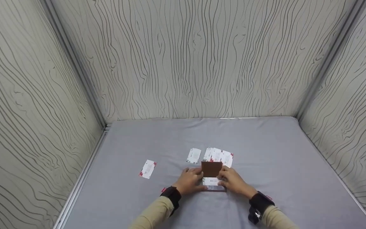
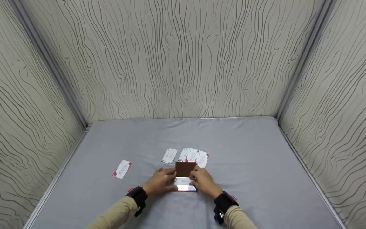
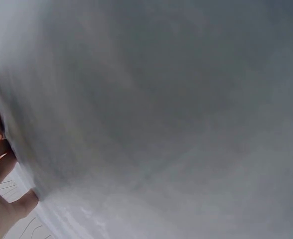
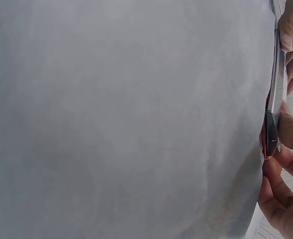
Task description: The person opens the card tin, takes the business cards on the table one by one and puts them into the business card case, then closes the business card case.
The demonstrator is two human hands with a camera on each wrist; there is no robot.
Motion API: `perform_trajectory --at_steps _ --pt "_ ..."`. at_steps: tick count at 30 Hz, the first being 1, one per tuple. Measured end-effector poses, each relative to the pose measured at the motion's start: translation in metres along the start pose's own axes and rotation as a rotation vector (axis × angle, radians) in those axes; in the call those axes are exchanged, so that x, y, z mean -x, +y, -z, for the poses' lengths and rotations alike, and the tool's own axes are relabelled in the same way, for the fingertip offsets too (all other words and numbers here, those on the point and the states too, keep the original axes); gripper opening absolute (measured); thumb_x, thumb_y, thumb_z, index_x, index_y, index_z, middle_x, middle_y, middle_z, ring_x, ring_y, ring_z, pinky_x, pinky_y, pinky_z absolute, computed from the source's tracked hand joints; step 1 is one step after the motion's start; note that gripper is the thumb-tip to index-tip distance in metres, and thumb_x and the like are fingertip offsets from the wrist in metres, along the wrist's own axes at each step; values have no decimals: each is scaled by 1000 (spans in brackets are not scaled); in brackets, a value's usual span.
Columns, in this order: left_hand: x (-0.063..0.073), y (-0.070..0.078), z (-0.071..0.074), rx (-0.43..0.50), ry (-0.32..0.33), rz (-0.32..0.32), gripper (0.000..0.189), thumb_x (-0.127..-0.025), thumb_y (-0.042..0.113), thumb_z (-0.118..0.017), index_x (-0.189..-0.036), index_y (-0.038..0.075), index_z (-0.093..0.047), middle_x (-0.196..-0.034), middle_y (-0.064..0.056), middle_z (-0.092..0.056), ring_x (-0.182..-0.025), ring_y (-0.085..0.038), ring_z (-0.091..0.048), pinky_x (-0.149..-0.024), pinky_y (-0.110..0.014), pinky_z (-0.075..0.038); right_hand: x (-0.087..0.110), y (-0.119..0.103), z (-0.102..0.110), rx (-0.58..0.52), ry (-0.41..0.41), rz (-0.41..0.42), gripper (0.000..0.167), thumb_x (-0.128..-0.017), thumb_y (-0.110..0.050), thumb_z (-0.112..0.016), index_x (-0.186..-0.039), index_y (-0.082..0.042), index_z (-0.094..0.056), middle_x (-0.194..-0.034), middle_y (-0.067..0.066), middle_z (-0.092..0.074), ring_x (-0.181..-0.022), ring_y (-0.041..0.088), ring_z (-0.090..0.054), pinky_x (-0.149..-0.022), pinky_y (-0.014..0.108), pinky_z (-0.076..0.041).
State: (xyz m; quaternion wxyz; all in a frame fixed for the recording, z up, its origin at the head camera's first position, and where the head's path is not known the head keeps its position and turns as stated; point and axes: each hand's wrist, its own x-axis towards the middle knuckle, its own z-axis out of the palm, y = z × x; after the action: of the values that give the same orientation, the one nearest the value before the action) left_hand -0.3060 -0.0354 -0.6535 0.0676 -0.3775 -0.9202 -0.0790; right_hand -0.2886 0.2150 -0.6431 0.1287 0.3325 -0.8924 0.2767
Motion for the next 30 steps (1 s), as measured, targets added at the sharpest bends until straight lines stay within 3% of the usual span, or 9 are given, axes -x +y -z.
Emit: perform_trajectory --at_steps 13,20,27,30 --pt "-1 1 1 22 25 -19 60 -89 58 -63 -126 12 -67 -138 -5 -57 -125 -23 -53 -101 -56 -40 0 -3 2 -17 -69 -48 7 -79 -4 -79 -81 -5 -71 -93 3 -55 -86 23 -53 -78 40 -46" --pt "-2 2 2 36 6 -4 61 -90 57 -64 -128 10 -66 -137 -6 -57 -126 -24 -53 -102 -56 -39 -3 -2 3 -35 -109 -93 5 -83 0 -75 -82 -5 -73 -94 2 -54 -88 23 -53 -79 41 -46" --pt "1 4 8 62 -6 5 64 -90 56 -64 -131 7 -64 -141 -7 -54 -129 -24 -50 -103 -55 -38 -4 4 9 -51 -116 -21 9 -84 4 -70 -90 -1 -74 -95 6 -60 -88 24 -58 -80 41 -49" --pt "2 5 8 65 3 4 64 -89 55 -65 -131 7 -64 -142 -8 -54 -129 -24 -50 -103 -55 -38 -4 6 9 -71 -106 -26 11 -85 6 -68 -93 -1 -73 -98 8 -63 -90 25 -61 -81 42 -51"
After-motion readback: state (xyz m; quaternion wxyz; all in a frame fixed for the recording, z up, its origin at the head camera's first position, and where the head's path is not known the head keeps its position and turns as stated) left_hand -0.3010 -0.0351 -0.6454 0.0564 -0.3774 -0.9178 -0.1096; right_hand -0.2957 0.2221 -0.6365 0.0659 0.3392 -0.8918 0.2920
